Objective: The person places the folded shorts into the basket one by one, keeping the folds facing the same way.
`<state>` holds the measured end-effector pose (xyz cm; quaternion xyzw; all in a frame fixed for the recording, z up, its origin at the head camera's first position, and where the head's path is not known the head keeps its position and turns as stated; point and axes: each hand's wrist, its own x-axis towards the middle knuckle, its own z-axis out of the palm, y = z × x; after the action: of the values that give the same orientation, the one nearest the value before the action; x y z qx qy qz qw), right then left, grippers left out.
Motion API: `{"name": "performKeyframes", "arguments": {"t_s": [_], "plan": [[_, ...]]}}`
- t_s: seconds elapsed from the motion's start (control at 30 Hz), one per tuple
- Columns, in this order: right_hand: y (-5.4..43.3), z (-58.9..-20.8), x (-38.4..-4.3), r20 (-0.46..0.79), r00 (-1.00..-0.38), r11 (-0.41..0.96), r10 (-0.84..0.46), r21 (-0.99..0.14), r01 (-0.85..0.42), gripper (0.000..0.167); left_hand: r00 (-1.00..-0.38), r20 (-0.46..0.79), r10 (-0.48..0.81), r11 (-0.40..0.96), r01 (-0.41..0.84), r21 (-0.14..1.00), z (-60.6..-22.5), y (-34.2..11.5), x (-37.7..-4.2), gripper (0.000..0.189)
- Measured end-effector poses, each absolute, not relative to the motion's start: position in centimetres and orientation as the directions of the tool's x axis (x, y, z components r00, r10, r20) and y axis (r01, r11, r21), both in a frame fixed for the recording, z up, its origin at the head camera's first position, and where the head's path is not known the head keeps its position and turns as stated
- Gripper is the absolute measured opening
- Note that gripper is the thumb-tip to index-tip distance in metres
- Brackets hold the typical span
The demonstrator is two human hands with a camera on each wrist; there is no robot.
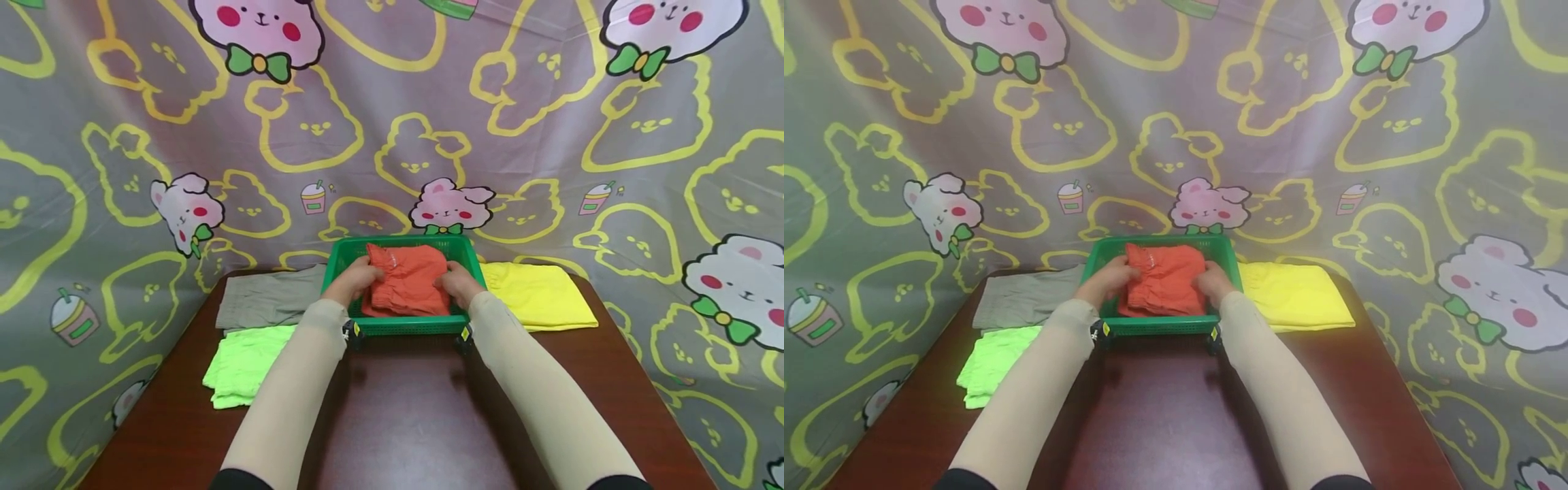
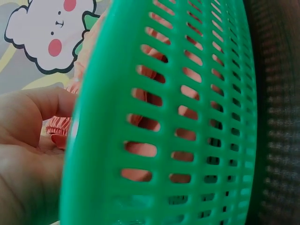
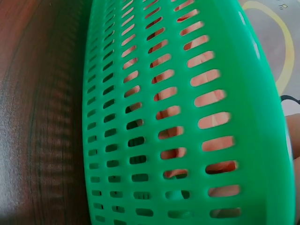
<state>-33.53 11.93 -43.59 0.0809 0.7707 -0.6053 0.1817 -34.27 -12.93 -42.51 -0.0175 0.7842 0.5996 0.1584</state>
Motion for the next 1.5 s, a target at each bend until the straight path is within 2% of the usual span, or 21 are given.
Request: {"name": "performKeyframes", "arguments": {"t_s": [0.27, 0.63, 0.87, 1.13, 1.37, 1.5], "plan": [[11.6, -43.8, -33.3, -0.361, -0.929, 0.256, -0.085, -0.909, 0.329, 0.071, -0.95, -0.281, 0.137, 0.316, -0.227, 0.921, -43.1, -12.8, -34.3, 0.083], [11.2, -44.5, -33.2, -0.336, -0.94, 0.301, -0.051, -0.903, 0.307, 0.071, -0.953, -0.274, 0.131, 0.251, -0.235, 0.939, -44.7, -12.4, -34.9, 0.07], [11.3, -44.5, -33.2, -0.344, -0.938, 0.308, -0.047, -0.898, 0.314, 0.07, -0.938, -0.32, 0.133, 0.237, -0.284, 0.929, -44.8, -12.1, -35.0, 0.079], [11.3, -44.5, -33.1, -0.369, -0.929, 0.32, -0.04, -0.885, 0.337, 0.069, -0.914, -0.364, 0.179, 0.163, -0.337, 0.927, -45.0, -12.0, -34.9, 0.078], [11.2, -44.7, -33.0, -0.362, -0.931, 0.327, -0.04, -0.885, 0.33, 0.067, -0.9, -0.395, 0.187, 0.211, -0.356, 0.91, -45.0, -12.3, -34.8, 0.078], [11.1, -44.7, -33.1, -0.364, -0.931, 0.344, -0.044, -0.88, 0.327, 0.067, -0.9, -0.398, 0.179, 0.188, -0.365, 0.912, -45.1, -12.3, -34.9, 0.079]]}}
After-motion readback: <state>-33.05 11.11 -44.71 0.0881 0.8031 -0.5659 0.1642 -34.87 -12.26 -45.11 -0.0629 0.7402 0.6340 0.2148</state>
